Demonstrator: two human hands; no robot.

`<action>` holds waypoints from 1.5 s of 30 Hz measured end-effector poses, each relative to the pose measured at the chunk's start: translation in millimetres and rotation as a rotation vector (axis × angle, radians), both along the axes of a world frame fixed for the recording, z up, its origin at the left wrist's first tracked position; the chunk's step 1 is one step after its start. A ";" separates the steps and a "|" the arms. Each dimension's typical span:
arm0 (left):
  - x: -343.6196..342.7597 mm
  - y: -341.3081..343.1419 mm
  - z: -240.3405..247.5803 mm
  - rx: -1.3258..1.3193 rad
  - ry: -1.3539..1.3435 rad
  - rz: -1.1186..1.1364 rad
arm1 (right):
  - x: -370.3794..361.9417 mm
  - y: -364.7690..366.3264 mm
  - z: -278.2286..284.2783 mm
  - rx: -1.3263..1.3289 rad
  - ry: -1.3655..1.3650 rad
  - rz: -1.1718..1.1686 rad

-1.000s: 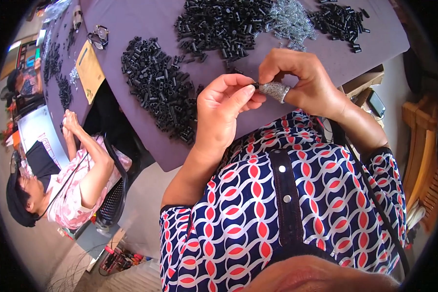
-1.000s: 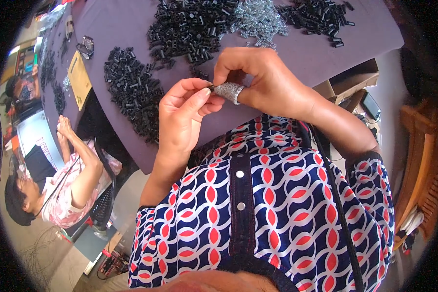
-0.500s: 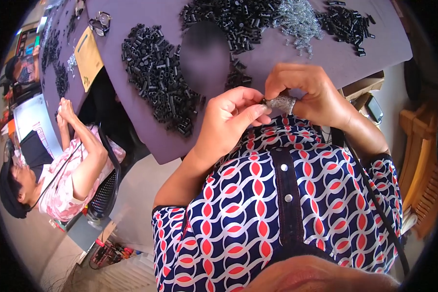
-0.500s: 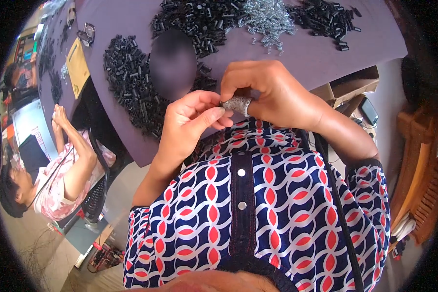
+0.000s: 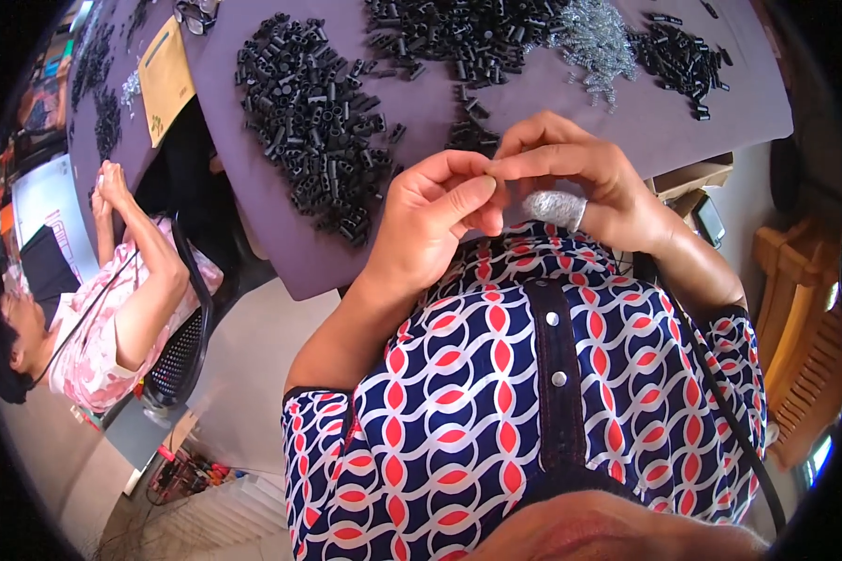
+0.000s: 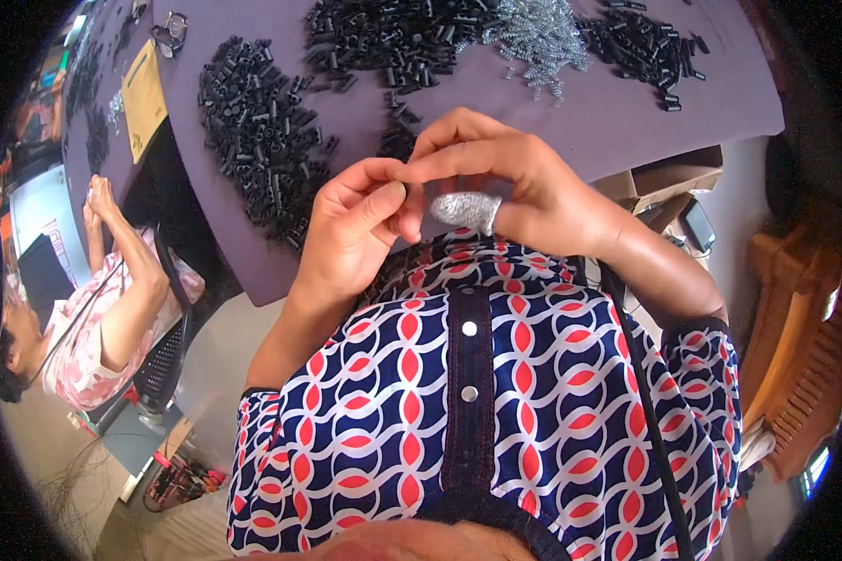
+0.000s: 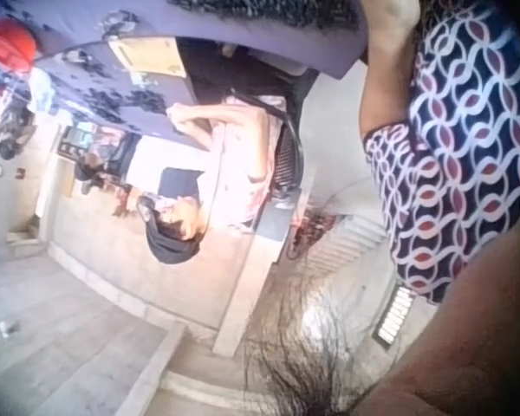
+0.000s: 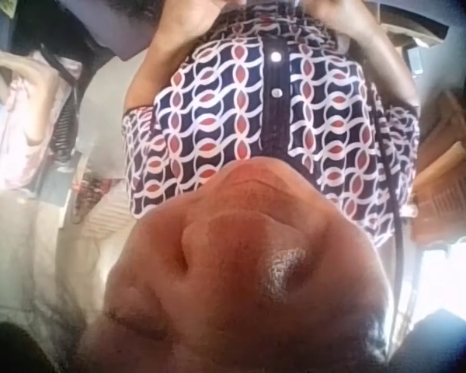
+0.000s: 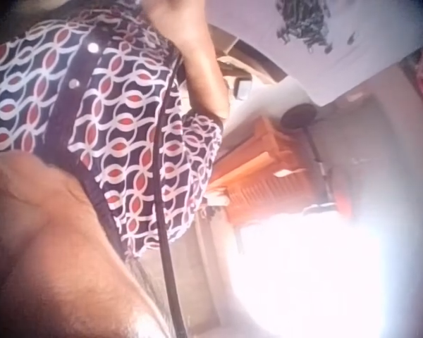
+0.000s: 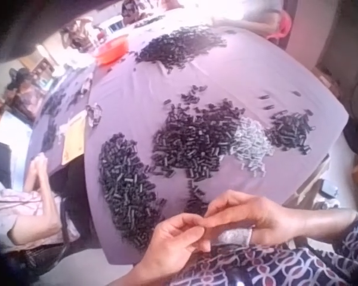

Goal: Assembling small black plastic housings with silver metal terminals at a workbench.

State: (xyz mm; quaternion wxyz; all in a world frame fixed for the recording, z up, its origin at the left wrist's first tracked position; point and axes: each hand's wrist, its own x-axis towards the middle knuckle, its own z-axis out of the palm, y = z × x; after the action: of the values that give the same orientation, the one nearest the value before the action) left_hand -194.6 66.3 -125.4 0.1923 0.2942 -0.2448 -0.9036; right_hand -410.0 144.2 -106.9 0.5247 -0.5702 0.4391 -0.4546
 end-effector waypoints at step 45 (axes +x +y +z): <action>-10.3 -4.5 26.1 -0.590 -0.371 -0.114 | -9.0 -18.3 3.1 0.085 -0.032 -0.058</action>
State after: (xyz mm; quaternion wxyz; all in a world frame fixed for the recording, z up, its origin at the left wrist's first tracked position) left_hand -204.9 61.8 -99.2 0.1707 0.3713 -0.5419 -0.7344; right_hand -419.0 125.9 -103.9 0.5422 -0.5271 0.4658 -0.4597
